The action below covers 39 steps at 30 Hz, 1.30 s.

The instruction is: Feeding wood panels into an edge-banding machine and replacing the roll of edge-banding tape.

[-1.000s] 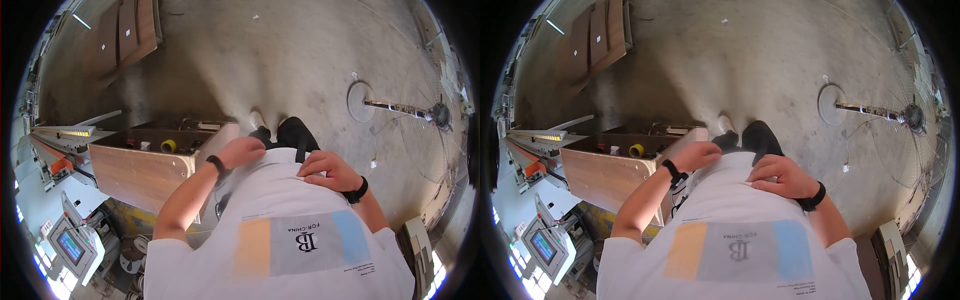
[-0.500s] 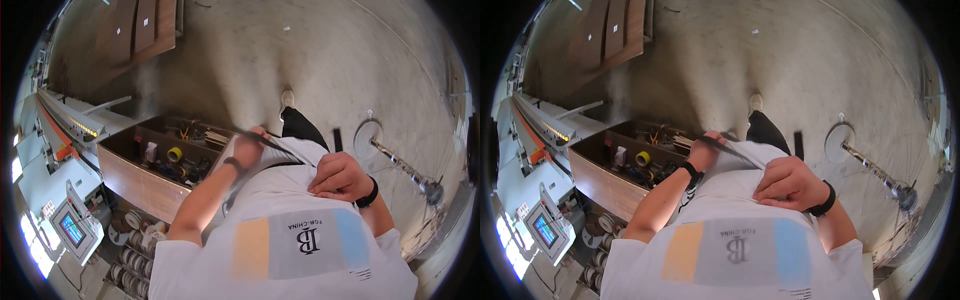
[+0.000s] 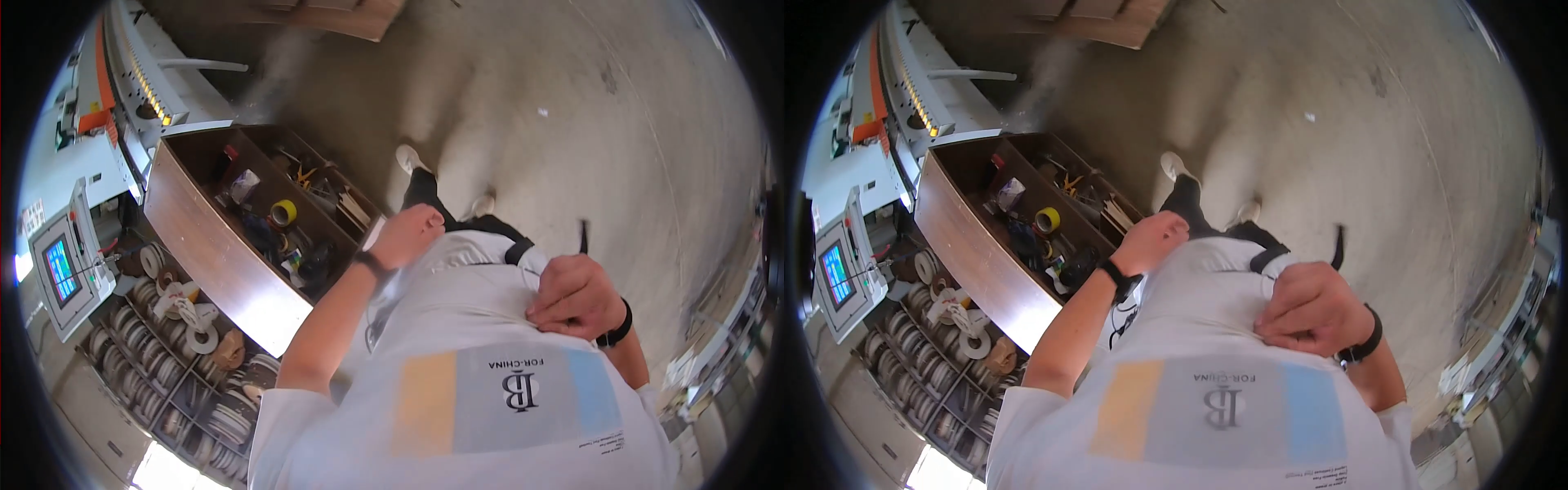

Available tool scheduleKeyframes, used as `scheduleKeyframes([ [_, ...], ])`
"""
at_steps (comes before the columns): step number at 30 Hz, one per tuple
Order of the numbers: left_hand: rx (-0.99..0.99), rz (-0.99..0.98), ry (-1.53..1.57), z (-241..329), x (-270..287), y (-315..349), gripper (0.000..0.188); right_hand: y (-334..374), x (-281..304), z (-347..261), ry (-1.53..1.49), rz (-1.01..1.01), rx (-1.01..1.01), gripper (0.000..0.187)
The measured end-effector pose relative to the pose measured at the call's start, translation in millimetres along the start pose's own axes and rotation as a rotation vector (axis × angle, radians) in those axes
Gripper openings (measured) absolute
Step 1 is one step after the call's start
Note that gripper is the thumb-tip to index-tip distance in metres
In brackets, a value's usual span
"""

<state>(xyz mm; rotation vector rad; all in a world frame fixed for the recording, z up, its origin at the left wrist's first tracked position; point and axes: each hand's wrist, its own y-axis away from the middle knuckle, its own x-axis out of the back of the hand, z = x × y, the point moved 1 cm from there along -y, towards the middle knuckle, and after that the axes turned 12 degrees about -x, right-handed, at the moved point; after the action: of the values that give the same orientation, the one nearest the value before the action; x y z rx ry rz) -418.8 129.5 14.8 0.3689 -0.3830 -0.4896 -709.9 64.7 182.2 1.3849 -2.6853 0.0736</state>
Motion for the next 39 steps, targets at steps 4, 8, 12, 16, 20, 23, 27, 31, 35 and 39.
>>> scheduleKeyframes([
  [4,-0.357,-0.087,0.094,52,89,31,0.039,-71,14,-2,0.033,-0.056,-0.037,0.011],
  [8,-0.482,-0.152,0.25,95,165,77,0.038,-145,24,-6,0.104,-0.124,-0.057,0.01],
  [12,-0.559,-0.053,0.317,90,216,80,0.036,-212,31,-5,0.044,-0.197,-0.088,0.009],
  [16,-0.554,-0.032,0.334,81,250,61,0.032,-286,29,-13,-0.017,-0.314,-0.416,0.008],
  [20,-0.613,0.055,0.564,64,279,34,0.026,-336,45,1,-0.009,-0.463,-0.255,0.013],
  [23,-0.402,-0.109,0.821,24,306,7,0.033,-373,64,12,-0.038,-0.51,-0.172,0.015],
  [27,-0.341,0.016,0.781,29,311,-51,0.052,-433,82,24,-0.047,-0.576,-0.079,0.015],
  [31,0.029,-0.004,0.097,-47,298,-71,0.045,-488,111,20,0.029,-0.657,-0.034,0.017],
  [35,0.475,-0.023,-0.291,-69,347,-58,0.035,-534,150,37,0.14,-0.597,-0.116,0.014],
  [39,0.19,0.494,0.448,-47,358,-55,0.035,-587,177,72,0.553,-0.419,-0.255,0.017],
])
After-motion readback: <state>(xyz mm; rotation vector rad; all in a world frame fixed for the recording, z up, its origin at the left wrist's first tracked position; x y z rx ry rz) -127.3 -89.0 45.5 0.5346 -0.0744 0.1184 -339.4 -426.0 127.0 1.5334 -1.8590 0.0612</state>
